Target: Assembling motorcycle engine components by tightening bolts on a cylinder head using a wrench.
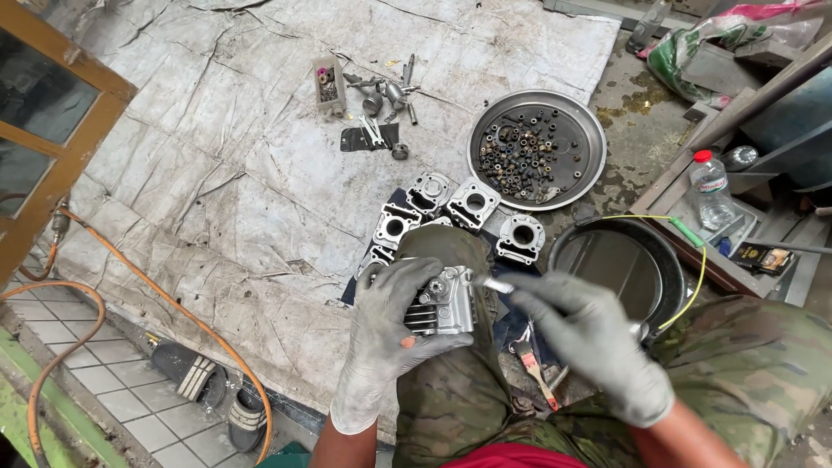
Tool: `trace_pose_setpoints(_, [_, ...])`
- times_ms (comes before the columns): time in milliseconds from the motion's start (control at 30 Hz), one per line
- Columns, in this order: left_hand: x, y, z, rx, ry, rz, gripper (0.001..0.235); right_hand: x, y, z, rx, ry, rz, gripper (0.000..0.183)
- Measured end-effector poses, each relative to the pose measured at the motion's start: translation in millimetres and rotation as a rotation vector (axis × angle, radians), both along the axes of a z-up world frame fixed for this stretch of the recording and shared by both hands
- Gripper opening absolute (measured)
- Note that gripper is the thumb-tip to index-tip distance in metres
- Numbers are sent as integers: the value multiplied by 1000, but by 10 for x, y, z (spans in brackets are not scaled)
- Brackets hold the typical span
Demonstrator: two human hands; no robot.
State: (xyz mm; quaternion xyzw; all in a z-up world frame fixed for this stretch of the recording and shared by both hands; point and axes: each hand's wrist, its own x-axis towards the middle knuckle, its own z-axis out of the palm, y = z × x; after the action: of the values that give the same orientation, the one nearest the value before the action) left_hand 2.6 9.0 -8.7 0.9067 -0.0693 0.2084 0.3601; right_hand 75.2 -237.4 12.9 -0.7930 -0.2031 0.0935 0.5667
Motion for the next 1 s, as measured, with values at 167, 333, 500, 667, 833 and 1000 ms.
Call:
trace_pose_setpoints(167, [29,29,-9,-42,-23,-138,83,486,-162,342,-311,-148,23,12])
trace_pose_setpoints(333, [22,27,1,-37,-31,-138,82,670,34,684,-504,-139,215,17])
trace_pose_setpoints(500, [-3,-46,87,33,74,-31,92,898,108,678,-633,-391,404,22])
trace_pose_setpoints(667, [-25,-34,49,46,88,-18,95,970,215,654,-691,-487,524,23])
trace_pose_setpoints(833, [-51,-53,158,77,101,-17,91,1042,427,850,-899,-374,606,32])
trace_pose_setpoints(1000, [-49,-44,193,134,76,-37,88,1168,664,977,-1167,-349,749,31])
